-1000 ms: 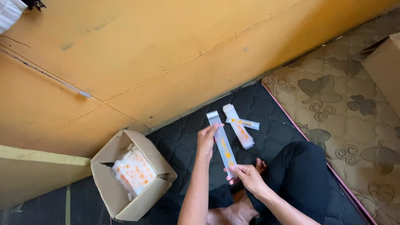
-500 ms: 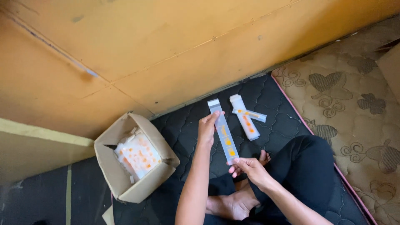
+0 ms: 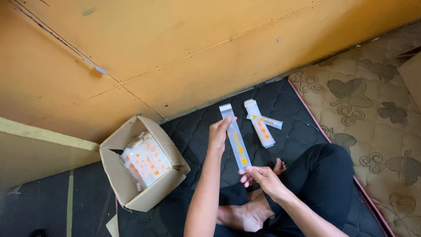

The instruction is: The person is taking paper strips out of a cardboard box and arranging them on a mattress on the floor.

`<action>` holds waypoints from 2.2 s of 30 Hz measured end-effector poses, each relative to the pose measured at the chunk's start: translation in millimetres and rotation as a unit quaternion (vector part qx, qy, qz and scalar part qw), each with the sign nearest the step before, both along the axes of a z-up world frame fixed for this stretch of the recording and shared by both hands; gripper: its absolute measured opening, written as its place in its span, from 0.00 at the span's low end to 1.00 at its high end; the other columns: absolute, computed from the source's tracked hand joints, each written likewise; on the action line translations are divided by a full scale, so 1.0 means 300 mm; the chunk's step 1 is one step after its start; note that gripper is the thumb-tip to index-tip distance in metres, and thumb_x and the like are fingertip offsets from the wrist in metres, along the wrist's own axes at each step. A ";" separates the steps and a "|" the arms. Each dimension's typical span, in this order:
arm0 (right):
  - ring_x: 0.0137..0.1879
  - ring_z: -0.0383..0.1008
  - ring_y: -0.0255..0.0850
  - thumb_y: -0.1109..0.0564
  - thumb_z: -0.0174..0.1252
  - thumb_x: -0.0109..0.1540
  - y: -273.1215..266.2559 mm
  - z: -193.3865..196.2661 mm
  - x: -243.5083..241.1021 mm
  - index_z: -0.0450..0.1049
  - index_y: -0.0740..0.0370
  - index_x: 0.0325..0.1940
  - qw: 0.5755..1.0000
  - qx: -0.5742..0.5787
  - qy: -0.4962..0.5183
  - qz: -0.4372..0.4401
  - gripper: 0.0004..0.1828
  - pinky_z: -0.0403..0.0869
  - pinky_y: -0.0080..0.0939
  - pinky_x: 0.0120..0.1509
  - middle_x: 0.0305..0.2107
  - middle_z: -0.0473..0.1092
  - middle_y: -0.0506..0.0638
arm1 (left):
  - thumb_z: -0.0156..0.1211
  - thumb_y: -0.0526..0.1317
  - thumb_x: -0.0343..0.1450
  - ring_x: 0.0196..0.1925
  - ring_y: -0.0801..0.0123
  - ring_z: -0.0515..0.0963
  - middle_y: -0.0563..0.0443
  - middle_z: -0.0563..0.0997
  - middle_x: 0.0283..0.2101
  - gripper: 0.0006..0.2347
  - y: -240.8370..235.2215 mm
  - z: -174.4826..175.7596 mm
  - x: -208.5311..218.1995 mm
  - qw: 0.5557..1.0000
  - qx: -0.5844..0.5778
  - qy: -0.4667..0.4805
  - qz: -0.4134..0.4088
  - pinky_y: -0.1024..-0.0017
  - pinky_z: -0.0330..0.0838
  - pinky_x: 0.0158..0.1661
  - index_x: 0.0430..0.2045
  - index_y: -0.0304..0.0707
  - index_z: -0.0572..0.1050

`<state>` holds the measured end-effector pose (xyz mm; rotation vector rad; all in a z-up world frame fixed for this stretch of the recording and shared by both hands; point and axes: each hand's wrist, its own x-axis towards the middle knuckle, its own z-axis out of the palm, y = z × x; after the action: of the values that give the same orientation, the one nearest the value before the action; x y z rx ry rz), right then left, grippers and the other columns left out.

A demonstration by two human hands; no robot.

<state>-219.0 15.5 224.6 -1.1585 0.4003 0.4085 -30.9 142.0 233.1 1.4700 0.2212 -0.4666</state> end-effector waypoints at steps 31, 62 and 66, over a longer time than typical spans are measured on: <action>0.26 0.75 0.35 0.64 0.63 0.61 -0.273 0.022 0.334 0.83 0.65 0.42 0.952 -0.238 -0.114 -0.153 0.07 0.74 0.29 0.35 0.22 0.78 0.59 | 0.68 0.30 0.67 0.24 0.57 0.86 0.33 0.84 0.27 0.08 0.243 0.078 -0.249 0.983 -0.079 -0.033 0.165 0.74 0.80 0.25 0.35 0.22 0.82; 0.30 0.77 0.36 0.47 0.57 0.68 -0.156 -0.159 0.278 0.79 0.58 0.50 0.968 -0.125 -0.067 -0.207 0.15 0.71 0.29 0.36 0.27 0.78 0.58 | 0.65 0.29 0.69 0.22 0.64 0.85 0.38 0.85 0.26 0.05 0.224 -0.003 -0.245 0.983 -0.010 -0.093 0.156 0.77 0.77 0.26 0.35 0.25 0.84; 0.32 0.74 0.43 0.50 0.59 0.67 0.067 -0.221 0.230 0.76 0.70 0.49 0.979 0.032 -0.045 -0.198 0.18 0.75 0.40 0.38 0.35 0.78 0.62 | 0.65 0.29 0.70 0.23 0.62 0.85 0.37 0.85 0.27 0.05 0.183 -0.066 -0.261 0.983 -0.034 -0.083 0.159 0.75 0.78 0.28 0.35 0.24 0.83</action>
<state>-149.8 35.6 158.2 -1.0004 0.5218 0.0201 -109.2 196.8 213.2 1.3686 0.2987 -0.0912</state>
